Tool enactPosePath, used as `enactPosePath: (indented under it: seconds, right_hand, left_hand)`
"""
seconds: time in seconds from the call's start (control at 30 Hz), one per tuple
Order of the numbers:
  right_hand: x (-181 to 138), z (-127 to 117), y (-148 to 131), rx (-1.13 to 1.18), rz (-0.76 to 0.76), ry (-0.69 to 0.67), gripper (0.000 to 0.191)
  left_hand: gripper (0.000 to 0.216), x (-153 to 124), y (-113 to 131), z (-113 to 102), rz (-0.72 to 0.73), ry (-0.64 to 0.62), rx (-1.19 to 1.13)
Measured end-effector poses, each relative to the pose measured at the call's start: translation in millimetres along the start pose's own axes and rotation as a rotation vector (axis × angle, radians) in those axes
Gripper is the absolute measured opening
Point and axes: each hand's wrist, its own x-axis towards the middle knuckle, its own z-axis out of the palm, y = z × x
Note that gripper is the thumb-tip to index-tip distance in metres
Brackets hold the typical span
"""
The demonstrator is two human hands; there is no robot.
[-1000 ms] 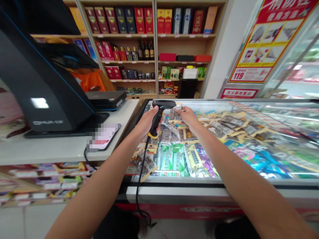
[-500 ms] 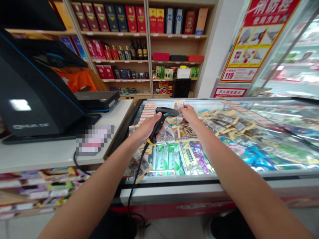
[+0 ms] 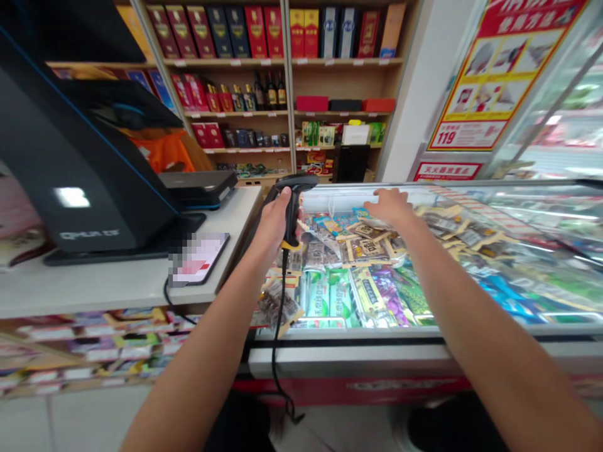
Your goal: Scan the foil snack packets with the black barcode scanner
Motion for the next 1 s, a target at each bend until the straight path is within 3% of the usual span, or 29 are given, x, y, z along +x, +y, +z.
enactPosePath:
  seconds: [0.07, 0.2, 0.3, 0.37, 0.43, 0.53, 0.73, 0.93, 1.0]
  right_hand:
    - [-4.0, 14.1, -28.1, 0.025, -0.074, -0.021, 0.045]
    - [-19.4, 57.3, -88.4, 0.135, -0.509, -0.293, 0.034]
    - [-29.4, 85.2, -111.4, 0.02, -0.783, -0.347, 0.04]
    - [-32.9, 95.1, -116.4, -0.025, -0.844, -0.374, 0.034]
    - [-34.1, 96.8, -116.6, 0.006, -0.792, -0.38, 0.023]
    - [-32.7, 86.3, -109.8, 0.124, -0.564, -0.333, 0.006]
    - [-27.1, 48.9, -71.4, 0.251, -0.305, -0.248, 0.034]
    - [-37.8, 32.3, -30.0, 0.94, -0.009, -0.22, 0.028]
    - [-41.5, 32.4, -21.7, 1.002, 0.022, -0.17, 0.031]
  left_hand:
    - [0.052, 1.4, -0.1, -1.1, 0.001, 0.014, -0.019]
    - [0.05, 1.3, -2.6, -1.4, 0.002, 0.034, -0.045]
    - [0.048, 0.9, -4.7, -2.3, -0.018, 0.039, -0.044]
    - [0.048, 0.6, -5.5, -2.8, -0.035, 0.049, -0.049]
    - [0.047, -0.1, -5.2, -2.6, -0.041, 0.051, -0.055]
    - [0.046, -1.6, -3.7, -1.4, -0.022, 0.038, -0.058]
    - [0.051, -2.6, -6.3, 1.2, -0.035, 0.032, -0.052]
    - [0.053, -6.2, -14.5, 10.3, -0.082, -0.092, -0.046]
    - [0.055, -8.6, -16.6, 14.7, -0.1, -0.149, -0.023]
